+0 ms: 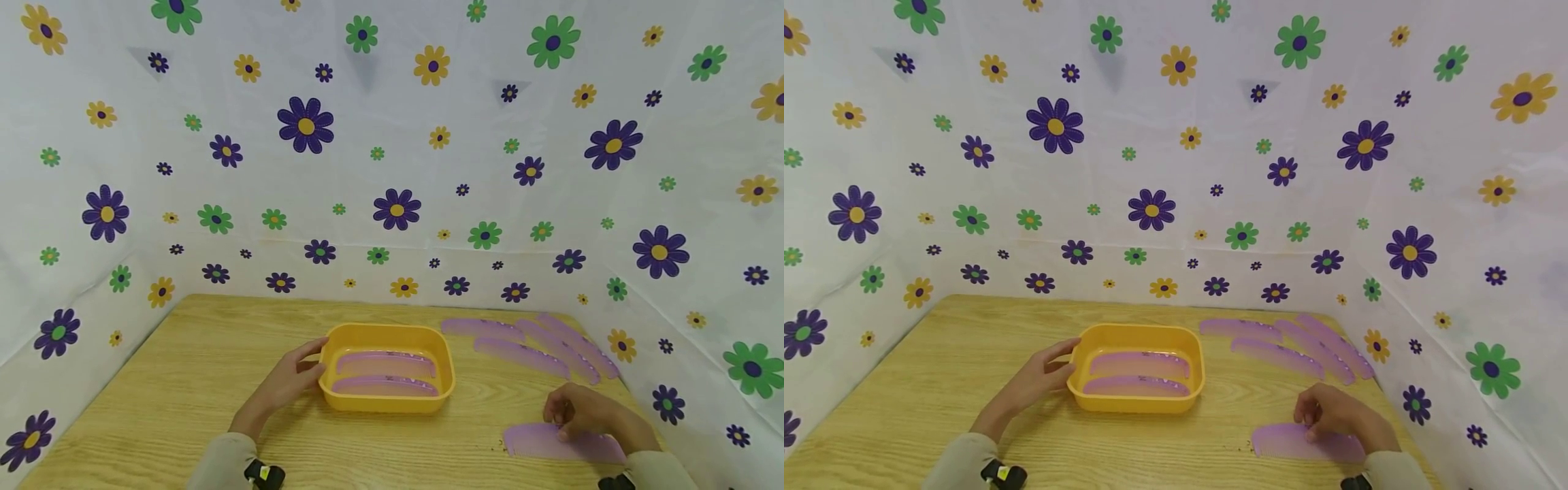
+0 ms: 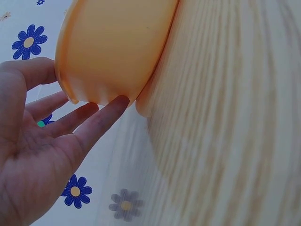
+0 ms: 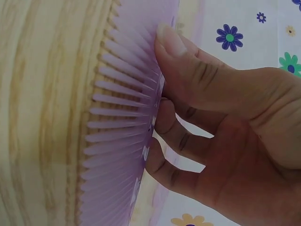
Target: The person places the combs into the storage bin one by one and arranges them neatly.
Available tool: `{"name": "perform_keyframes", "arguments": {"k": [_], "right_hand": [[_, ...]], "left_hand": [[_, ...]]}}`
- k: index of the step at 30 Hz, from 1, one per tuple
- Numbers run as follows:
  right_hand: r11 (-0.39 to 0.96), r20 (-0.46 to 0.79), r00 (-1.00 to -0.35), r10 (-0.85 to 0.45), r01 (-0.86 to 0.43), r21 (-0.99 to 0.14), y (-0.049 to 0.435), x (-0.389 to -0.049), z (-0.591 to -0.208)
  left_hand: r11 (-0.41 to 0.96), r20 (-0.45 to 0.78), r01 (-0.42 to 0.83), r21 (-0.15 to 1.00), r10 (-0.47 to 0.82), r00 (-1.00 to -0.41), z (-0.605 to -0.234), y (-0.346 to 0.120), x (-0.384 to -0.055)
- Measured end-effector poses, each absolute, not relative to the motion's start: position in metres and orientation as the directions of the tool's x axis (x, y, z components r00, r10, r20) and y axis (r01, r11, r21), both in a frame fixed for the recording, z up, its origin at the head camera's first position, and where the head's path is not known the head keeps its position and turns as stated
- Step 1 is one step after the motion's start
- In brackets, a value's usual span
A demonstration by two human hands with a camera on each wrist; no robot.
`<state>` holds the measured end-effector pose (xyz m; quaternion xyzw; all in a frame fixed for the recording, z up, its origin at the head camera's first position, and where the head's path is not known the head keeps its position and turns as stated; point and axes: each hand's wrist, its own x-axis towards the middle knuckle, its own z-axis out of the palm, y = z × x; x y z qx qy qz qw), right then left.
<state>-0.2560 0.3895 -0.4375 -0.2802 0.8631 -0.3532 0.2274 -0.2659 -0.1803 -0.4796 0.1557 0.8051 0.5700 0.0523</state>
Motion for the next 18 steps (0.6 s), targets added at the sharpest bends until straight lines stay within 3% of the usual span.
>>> {"name": "perform_keyframes", "arguments": {"k": [10, 18], "right_hand": [[0.539, -0.201, -0.672, -0.713, -0.341, -0.770, 0.391, -0.260, -0.434], [0.637, -0.153, -0.744, -0.650, -0.425, -0.643, 0.389, -0.262, -0.424]], "left_hand": [[0.297, 0.096, 0.197, 0.934, 0.323, -0.942, -0.481, -0.181, -0.266], [0.304, 0.096, 0.196, 0.932, 0.313, -0.945, -0.480, -0.181, -0.266]]}}
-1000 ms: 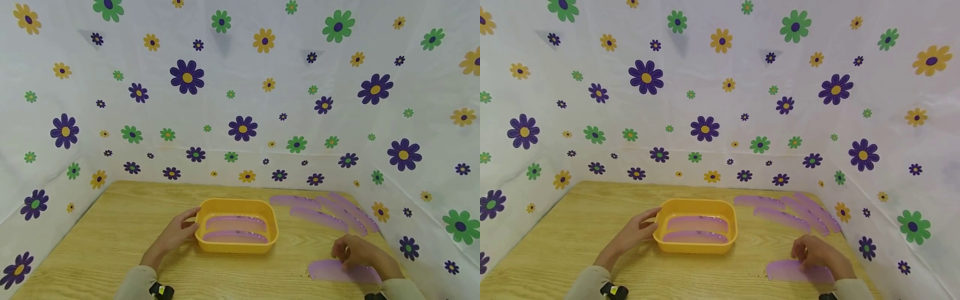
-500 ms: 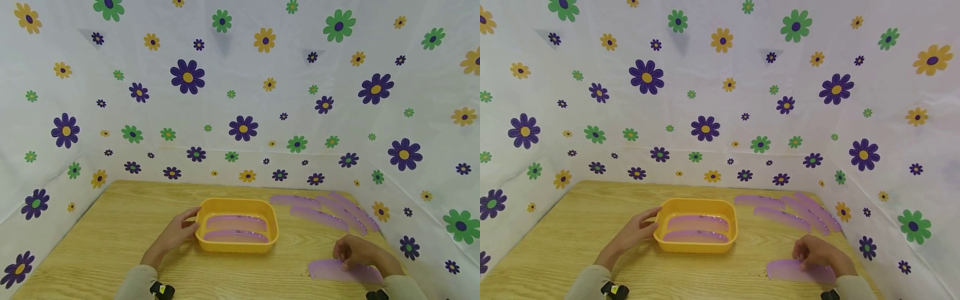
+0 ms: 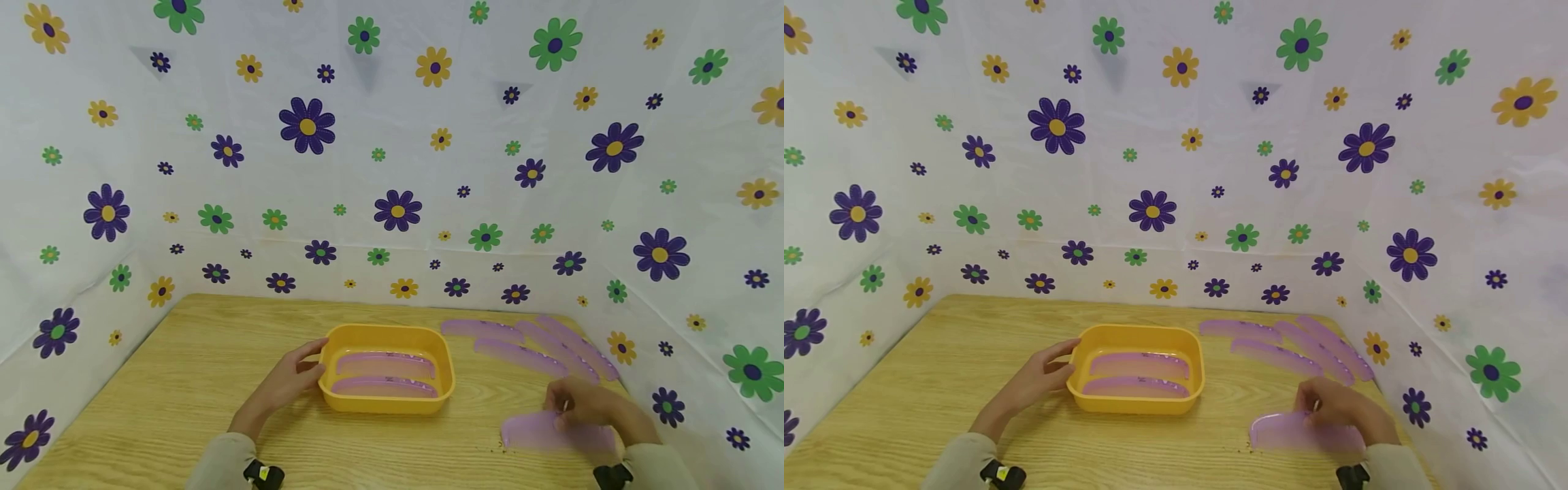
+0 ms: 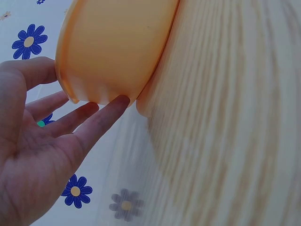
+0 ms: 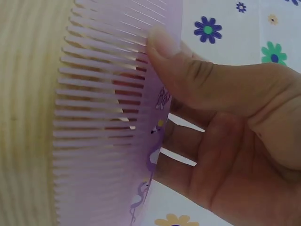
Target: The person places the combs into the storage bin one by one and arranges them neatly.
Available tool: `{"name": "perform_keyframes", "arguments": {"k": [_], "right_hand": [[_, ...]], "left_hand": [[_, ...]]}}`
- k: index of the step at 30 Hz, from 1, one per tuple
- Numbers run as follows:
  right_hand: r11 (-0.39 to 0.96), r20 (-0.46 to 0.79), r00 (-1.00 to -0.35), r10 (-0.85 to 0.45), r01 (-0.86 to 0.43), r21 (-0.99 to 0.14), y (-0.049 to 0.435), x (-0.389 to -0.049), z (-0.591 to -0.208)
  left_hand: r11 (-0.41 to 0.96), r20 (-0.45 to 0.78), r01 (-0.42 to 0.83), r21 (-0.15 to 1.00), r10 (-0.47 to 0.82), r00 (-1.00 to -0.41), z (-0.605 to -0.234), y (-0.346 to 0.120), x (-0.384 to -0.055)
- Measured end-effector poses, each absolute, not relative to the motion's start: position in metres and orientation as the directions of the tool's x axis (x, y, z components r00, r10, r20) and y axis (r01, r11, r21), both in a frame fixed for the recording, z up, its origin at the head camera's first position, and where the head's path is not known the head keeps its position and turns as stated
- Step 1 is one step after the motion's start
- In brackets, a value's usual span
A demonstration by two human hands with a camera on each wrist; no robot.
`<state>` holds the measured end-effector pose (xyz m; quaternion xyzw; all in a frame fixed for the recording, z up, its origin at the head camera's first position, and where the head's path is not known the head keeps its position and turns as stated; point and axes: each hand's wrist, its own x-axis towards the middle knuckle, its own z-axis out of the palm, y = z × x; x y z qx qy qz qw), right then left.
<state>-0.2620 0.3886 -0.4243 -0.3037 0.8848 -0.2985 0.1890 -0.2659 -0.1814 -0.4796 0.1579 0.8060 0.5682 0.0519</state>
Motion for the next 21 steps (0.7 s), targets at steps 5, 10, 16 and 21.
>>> {"name": "perform_keyframes", "arguments": {"k": [5, 10, 16, 21], "right_hand": [[0.569, -0.012, -0.734, -0.679, -0.516, -0.640, 0.386, -0.268, -0.423], [0.516, 0.127, -0.705, -0.698, -0.618, -0.594, 0.377, -0.273, -0.416], [0.534, 0.166, -0.703, -0.691, -0.652, -0.539, 0.362, -0.275, -0.401], [0.548, 0.177, -0.701, -0.691, -0.667, -0.505, 0.352, -0.280, -0.391]], "left_hand": [[0.304, 0.094, 0.194, 0.933, 0.314, -0.945, -0.478, -0.180, -0.266], [0.302, 0.096, 0.196, 0.933, 0.316, -0.944, -0.478, -0.180, -0.267], [0.289, 0.103, 0.205, 0.935, 0.333, -0.937, -0.480, -0.182, -0.267], [0.293, 0.103, 0.206, 0.934, 0.332, -0.938, -0.480, -0.182, -0.267]]}}
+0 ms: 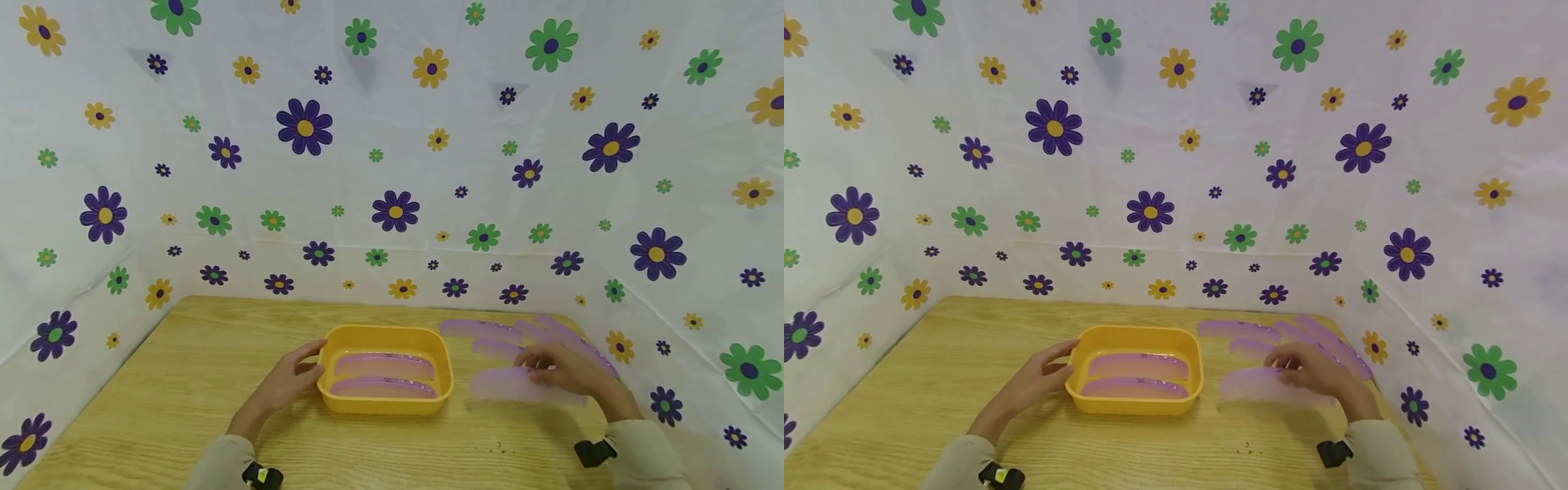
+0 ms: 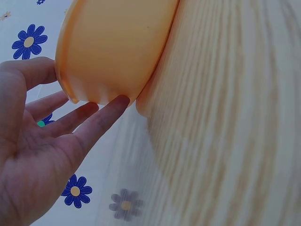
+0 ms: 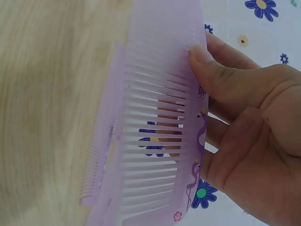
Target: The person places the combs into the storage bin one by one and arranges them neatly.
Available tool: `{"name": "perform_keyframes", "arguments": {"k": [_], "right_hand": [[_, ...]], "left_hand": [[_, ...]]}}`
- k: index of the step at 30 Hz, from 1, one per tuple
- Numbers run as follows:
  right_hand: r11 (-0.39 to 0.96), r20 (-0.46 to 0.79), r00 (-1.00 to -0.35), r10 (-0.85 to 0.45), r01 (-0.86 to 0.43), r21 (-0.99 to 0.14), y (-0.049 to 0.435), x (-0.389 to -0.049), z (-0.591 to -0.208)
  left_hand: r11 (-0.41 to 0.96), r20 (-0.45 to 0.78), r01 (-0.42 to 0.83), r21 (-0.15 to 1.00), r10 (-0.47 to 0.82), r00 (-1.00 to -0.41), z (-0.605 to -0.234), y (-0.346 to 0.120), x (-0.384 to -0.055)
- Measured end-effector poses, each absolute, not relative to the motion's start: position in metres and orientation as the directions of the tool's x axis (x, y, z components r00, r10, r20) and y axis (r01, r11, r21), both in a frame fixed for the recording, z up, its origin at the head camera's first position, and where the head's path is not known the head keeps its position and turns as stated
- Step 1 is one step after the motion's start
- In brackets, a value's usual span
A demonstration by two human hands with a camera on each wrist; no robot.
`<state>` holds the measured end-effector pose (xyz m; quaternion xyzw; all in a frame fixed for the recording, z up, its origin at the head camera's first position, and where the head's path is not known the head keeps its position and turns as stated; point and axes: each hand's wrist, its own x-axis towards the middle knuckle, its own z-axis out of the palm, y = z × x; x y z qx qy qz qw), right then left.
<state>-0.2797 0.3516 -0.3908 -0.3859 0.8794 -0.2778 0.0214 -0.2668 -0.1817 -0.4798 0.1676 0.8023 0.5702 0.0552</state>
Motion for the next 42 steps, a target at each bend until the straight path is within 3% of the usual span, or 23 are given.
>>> {"name": "perform_keyframes", "arguments": {"k": [7, 12, 22, 34, 42], "right_hand": [[0.590, 0.240, -0.690, -0.683, -0.715, -0.376, 0.342, -0.288, -0.378], [0.561, 0.239, -0.661, -0.712, -0.739, -0.373, 0.330, -0.294, -0.369], [0.682, 0.099, -0.775, -0.624, -0.603, -0.414, 0.300, -0.298, -0.349], [0.627, 0.036, -0.744, -0.667, -0.587, -0.512, 0.255, -0.318, -0.342], [0.639, -0.025, -0.737, -0.676, -0.568, -0.518, 0.230, -0.330, -0.339]], "left_hand": [[0.294, 0.101, 0.201, 0.934, 0.324, -0.941, -0.480, -0.181, -0.267], [0.277, 0.107, 0.207, 0.938, 0.338, -0.935, -0.481, -0.183, -0.267], [0.290, 0.102, 0.204, 0.935, 0.330, -0.939, -0.480, -0.181, -0.267], [0.303, 0.102, 0.204, 0.931, 0.322, -0.941, -0.479, -0.181, -0.266], [0.287, 0.107, 0.208, 0.935, 0.331, -0.937, -0.480, -0.182, -0.266]]}}
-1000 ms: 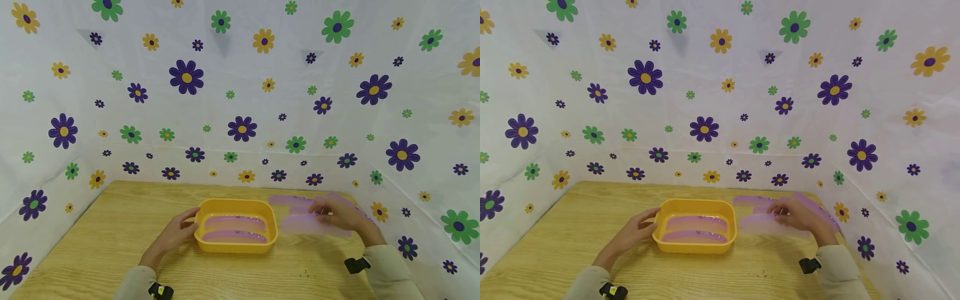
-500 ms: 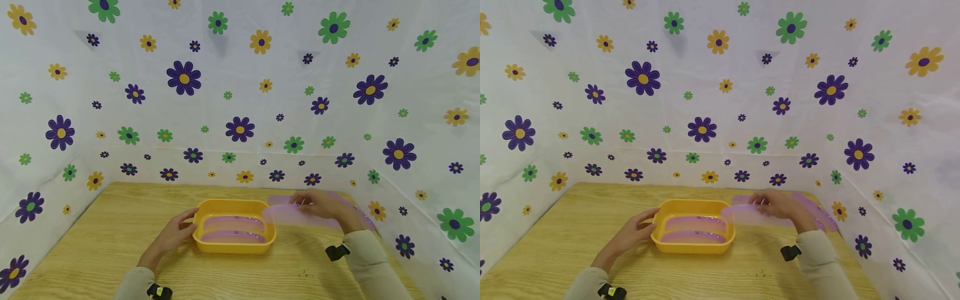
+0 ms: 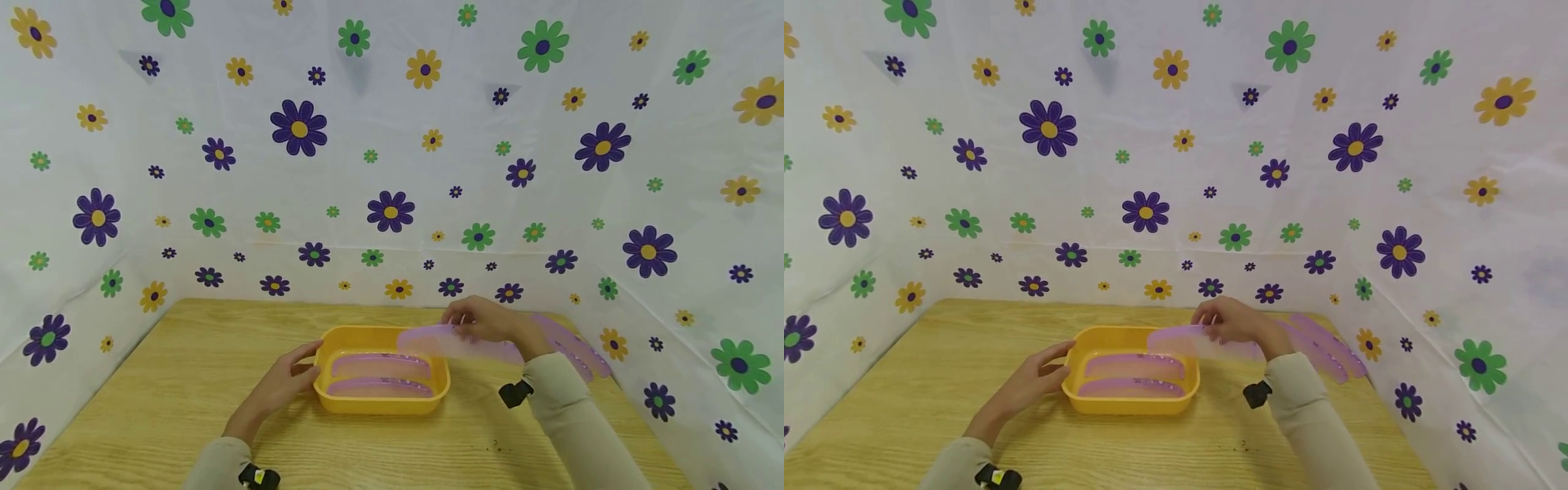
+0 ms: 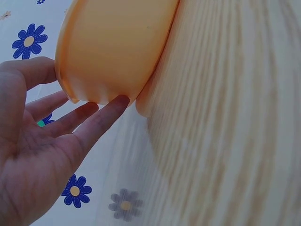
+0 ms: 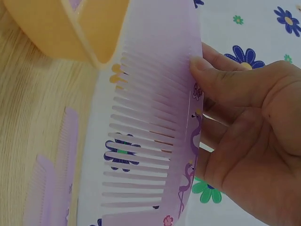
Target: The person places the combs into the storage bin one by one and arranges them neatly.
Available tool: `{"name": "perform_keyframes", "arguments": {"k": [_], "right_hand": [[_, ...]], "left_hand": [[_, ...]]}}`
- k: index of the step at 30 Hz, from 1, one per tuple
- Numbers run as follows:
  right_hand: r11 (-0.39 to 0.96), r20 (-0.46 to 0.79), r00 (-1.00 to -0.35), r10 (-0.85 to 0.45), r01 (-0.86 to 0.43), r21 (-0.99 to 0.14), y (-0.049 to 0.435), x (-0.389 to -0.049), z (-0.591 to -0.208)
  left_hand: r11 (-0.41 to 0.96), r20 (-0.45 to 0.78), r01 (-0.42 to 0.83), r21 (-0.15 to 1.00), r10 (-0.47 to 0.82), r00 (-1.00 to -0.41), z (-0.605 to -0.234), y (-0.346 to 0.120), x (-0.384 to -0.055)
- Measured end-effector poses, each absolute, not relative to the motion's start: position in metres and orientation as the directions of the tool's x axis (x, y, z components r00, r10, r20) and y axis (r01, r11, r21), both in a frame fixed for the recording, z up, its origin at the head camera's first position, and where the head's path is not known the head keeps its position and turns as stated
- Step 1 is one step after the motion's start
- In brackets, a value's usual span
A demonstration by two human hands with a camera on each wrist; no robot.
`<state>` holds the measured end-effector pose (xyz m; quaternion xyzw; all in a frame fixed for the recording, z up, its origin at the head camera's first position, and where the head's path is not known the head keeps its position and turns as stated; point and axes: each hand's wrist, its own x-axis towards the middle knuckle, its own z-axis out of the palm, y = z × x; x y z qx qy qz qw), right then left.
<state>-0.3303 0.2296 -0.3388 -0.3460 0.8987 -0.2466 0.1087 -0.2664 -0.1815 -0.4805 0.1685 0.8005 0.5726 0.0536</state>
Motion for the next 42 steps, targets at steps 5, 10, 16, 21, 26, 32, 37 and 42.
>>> {"name": "perform_keyframes", "arguments": {"k": [5, 10, 16, 21, 26, 32, 37, 42], "right_hand": [[0.650, -0.071, -0.739, -0.670, -0.538, -0.537, 0.220, -0.334, -0.342], [0.651, -0.103, -0.735, -0.671, -0.517, -0.555, 0.204, -0.334, -0.342], [0.663, -0.118, -0.734, -0.668, -0.517, -0.541, 0.186, -0.336, -0.344], [0.671, -0.137, -0.731, -0.668, -0.514, -0.534, 0.171, -0.337, -0.342], [0.678, -0.154, -0.724, -0.672, -0.519, -0.520, 0.157, -0.342, -0.342], [0.670, -0.172, -0.705, -0.688, -0.525, -0.525, 0.146, -0.343, -0.342], [0.656, -0.181, -0.688, -0.703, -0.528, -0.540, 0.136, -0.345, -0.344], [0.677, -0.224, -0.692, -0.686, -0.494, -0.546, 0.127, -0.347, -0.349]], "left_hand": [[0.251, 0.126, 0.227, 0.941, 0.360, -0.924, -0.483, -0.180, -0.266], [0.267, 0.110, 0.211, 0.940, 0.349, -0.931, -0.486, -0.179, -0.264], [0.293, 0.090, 0.189, 0.937, 0.322, -0.943, -0.484, -0.180, -0.262], [0.302, 0.084, 0.185, 0.935, 0.318, -0.944, -0.482, -0.180, -0.262], [0.310, 0.089, 0.189, 0.932, 0.311, -0.946, -0.479, -0.181, -0.264], [0.293, 0.097, 0.198, 0.935, 0.324, -0.941, -0.480, -0.180, -0.265], [0.305, 0.093, 0.194, 0.933, 0.315, -0.945, -0.480, -0.181, -0.265], [0.297, 0.094, 0.196, 0.935, 0.324, -0.941, -0.480, -0.182, -0.267]]}}
